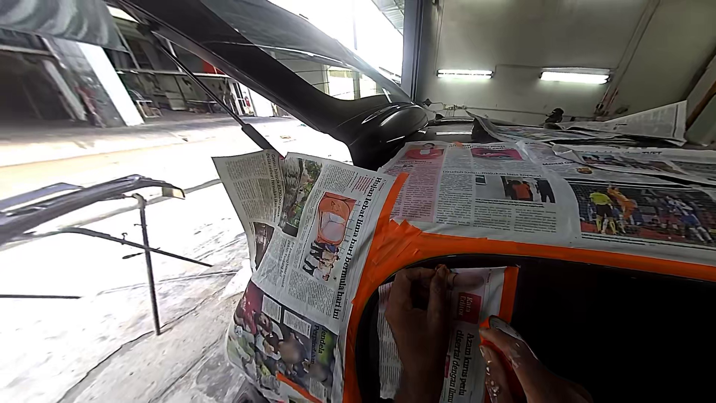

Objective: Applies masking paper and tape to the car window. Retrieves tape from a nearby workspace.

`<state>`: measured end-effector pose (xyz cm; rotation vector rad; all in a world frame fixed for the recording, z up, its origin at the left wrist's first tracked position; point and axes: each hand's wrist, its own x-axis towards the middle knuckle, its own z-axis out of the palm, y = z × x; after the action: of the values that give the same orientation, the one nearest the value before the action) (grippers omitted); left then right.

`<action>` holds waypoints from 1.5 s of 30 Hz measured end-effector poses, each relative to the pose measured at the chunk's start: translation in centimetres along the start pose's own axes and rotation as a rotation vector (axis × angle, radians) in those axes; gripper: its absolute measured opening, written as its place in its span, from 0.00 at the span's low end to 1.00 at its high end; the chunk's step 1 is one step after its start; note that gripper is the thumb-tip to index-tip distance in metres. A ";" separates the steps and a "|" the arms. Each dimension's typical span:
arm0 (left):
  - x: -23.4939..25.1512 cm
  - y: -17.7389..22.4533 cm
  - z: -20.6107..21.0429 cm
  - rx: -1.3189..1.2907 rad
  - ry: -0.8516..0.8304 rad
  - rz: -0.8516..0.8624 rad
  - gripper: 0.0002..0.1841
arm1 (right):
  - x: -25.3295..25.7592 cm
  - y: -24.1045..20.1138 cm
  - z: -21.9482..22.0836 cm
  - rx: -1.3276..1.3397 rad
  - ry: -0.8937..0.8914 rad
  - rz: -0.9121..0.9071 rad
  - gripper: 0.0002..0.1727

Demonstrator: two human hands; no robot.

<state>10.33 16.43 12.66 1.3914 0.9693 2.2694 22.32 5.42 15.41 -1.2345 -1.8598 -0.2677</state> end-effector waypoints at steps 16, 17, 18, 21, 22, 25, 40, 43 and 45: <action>0.0 0.0 -0.5 0.390 0.050 0.006 0.12 | -1.9 2.6 -0.7 0.168 -0.094 0.022 0.12; -0.3 -0.2 -0.6 0.454 0.049 0.069 0.09 | -2.0 2.7 -0.7 0.175 -0.099 0.019 0.13; -0.7 -0.5 -0.7 0.525 0.051 0.145 0.07 | -2.2 2.8 -0.8 0.183 -0.104 0.014 0.13; -1.5 -0.7 -1.2 0.717 0.010 0.297 0.10 | -2.3 3.2 -1.0 0.196 -0.122 0.013 0.13; -1.8 -0.9 -1.4 0.760 -0.002 0.320 0.12 | -2.3 3.3 -1.1 0.202 -0.127 0.014 0.13; -2.4 -1.2 -1.9 0.875 0.010 0.341 0.16 | -2.4 3.6 -1.1 0.216 -0.141 0.006 0.13; -2.7 0.1 -2.1 0.986 -0.095 0.419 0.19 | -3.8 4.1 -1.7 0.301 -0.263 0.029 0.13; -2.6 -0.6 -2.4 1.075 -0.124 0.427 0.19 | -4.2 4.2 -1.6 0.345 -0.312 0.041 0.14; -2.6 -1.2 -3.2 1.134 -0.126 0.435 0.19 | -4.4 4.2 -1.8 0.378 -0.338 0.049 0.13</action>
<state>8.74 14.57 9.15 2.2884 2.2684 1.8123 27.38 3.53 12.04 -1.1054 -2.0406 0.3273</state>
